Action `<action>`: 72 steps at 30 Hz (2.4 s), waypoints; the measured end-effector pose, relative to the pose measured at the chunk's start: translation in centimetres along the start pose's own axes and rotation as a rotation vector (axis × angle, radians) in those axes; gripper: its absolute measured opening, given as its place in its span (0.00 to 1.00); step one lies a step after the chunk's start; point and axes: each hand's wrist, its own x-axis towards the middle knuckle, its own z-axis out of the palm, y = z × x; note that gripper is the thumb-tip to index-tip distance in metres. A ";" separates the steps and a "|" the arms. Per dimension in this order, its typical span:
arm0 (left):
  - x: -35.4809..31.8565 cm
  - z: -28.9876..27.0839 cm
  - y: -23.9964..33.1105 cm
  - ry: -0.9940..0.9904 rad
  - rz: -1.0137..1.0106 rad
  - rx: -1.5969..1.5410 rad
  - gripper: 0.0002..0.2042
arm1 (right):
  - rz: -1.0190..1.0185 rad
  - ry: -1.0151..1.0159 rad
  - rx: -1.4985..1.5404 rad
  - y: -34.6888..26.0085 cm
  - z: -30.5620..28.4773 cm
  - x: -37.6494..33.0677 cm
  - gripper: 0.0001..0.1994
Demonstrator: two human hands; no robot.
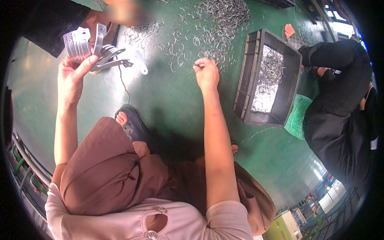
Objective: The person sits on the factory floor and repeatedly picks up small metal hooks and plastic clips, attaching them to a large decorative metal tree structure. They also handle a stack of plastic clips and place them into a black tray.
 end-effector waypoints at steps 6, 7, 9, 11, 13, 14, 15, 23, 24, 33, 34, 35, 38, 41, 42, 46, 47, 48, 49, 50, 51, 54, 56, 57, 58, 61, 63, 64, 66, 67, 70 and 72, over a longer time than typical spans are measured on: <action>0.3 -0.3 -0.4 -0.016 0.008 -0.025 0.11 | -0.355 -0.235 -0.353 -2.6 2.4 -0.4 0.05; 0.3 -0.2 -0.3 -0.018 0.003 -0.027 0.11 | -0.413 -0.228 -0.456 -2.3 3.1 -0.1 0.05; 0.2 -0.1 -0.1 -0.017 -0.007 -0.011 0.11 | -0.507 -0.236 -0.580 -2.7 3.5 0.2 0.05; 0.0 0.0 -0.2 -0.010 -0.019 0.022 0.11 | -0.295 -0.286 -0.208 -3.1 3.1 -0.5 0.04; 0.1 0.3 0.2 -0.049 -0.039 0.054 0.08 | -0.196 -0.228 0.278 -4.8 2.1 -0.9 0.04; 0.2 0.4 0.1 -0.074 -0.036 0.057 0.09 | -0.045 -0.259 0.516 -6.2 1.1 -0.7 0.04; 0.0 0.5 0.0 -0.082 -0.075 0.024 0.09 | -0.069 -0.253 0.747 -8.3 -0.1 -0.7 0.03; -0.2 1.0 0.3 -0.203 0.018 -0.028 0.11 | 0.024 -0.479 1.331 -19.8 -7.5 -0.2 0.11; -0.3 1.1 0.4 -0.211 0.028 -0.020 0.11 | 0.027 -0.469 1.302 -20.0 -7.6 0.0 0.11; -0.4 1.5 0.7 -0.219 0.445 0.264 0.14 | 0.014 -0.327 1.243 -21.3 -7.8 -0.7 0.11; -0.5 1.6 0.8 -0.230 0.484 0.311 0.14 | -0.021 -0.300 1.248 -21.7 -7.8 -1.1 0.11; -0.7 1.7 0.8 -0.224 0.443 0.289 0.12 | -0.057 -0.272 1.253 -21.9 -7.8 -1.5 0.10; -0.6 1.3 0.5 -0.295 0.172 -0.124 0.10 | -0.308 -0.111 1.256 -22.4 -8.1 -2.8 0.09; -0.1 0.3 0.3 -0.189 0.027 -0.413 0.10 | -0.468 -0.035 1.281 -23.1 -8.9 -3.9 0.10; 0.2 0.0 0.4 -0.178 -0.036 -0.508 0.11 | -0.522 -0.009 1.277 -23.2 -9.2 -4.2 0.11; 1.4 -1.1 2.5 -0.102 -0.145 -0.670 0.14 | -0.704 0.079 1.171 -23.2 -9.8 -4.7 0.11; 1.4 -1.1 3.3 -0.093 -0.097 -0.636 0.14 | -0.727 0.090 1.158 -23.3 -9.8 -4.6 0.11; 1.5 -1.0 4.1 -0.091 -0.049 -0.605 0.14 | -0.750 0.112 1.130 -23.2 -9.7 -4.4 0.11; 1.5 -0.9 4.7 -0.074 0.006 -0.531 0.14 | -0.773 0.134 1.102 -23.3 -9.5 -4.2 0.11; 1.5 -0.7 5.4 -0.046 0.060 -0.443 0.14 | -0.795 0.156 1.074 -23.3 -9.3 -3.9 0.11; 1.4 -0.6 6.0 -0.018 0.112 -0.354 0.13 | -0.792 0.162 1.070 -23.3 -9.1 -3.6 0.11; 1.4 -0.4 7.5 0.045 0.194 -0.244 0.13 | -0.783 0.181 1.051 -23.3 -8.5 -3.1 0.11; 1.1 -0.6 7.9 0.085 0.219 -0.173 0.14 | -0.776 0.194 1.034 -23.4 -8.2 -3.0 0.11; 1.0 -0.3 8.2 0.113 0.251 -0.204 0.14 | -0.768 0.205 1.042 -23.5 -8.0 -2.9 0.11; 0.8 -0.3 8.4 0.118 0.258 -0.192 0.14 | -0.760 0.206 1.039 -23.7 -7.8 -2.9 0.11; 0.4 -0.2 8.5 0.119 0.277 -0.186 0.13 | -0.754 0.192 0.940 -23.5 -7.5 -2.9 0.12; 0.0 0.1 8.6 0.107 0.288 -0.211 0.12 | -0.713 0.191 0.941 -23.6 -7.4 -2.9 0.12; -0.2 0.1 8.7 0.135 0.277 -0.164 0.12 | -0.690 0.192 0.944 -23.7 -7.4 -2.9 0.12; -0.4 -0.2 8.8 0.171 0.256 -0.073 0.11 | -0.656 0.221 0.902 -23.9 -7.0 -2.8 0.12; -0.3 -0.2 8.5 0.166 0.275 -0.064 0.11 | -0.633 0.203 0.892 -23.9 -6.9 -2.9 0.11; 0.3 -1.2 6.6 0.251 0.428 -0.100 0.11 | -0.645 0.283 0.865 -22.9 -5.4 -3.0 0.12; 0.7 -1.6 6.2 0.211 0.498 -0.162 0.11 | -0.469 0.290 0.668 -19.1 -4.1 -3.2 0.13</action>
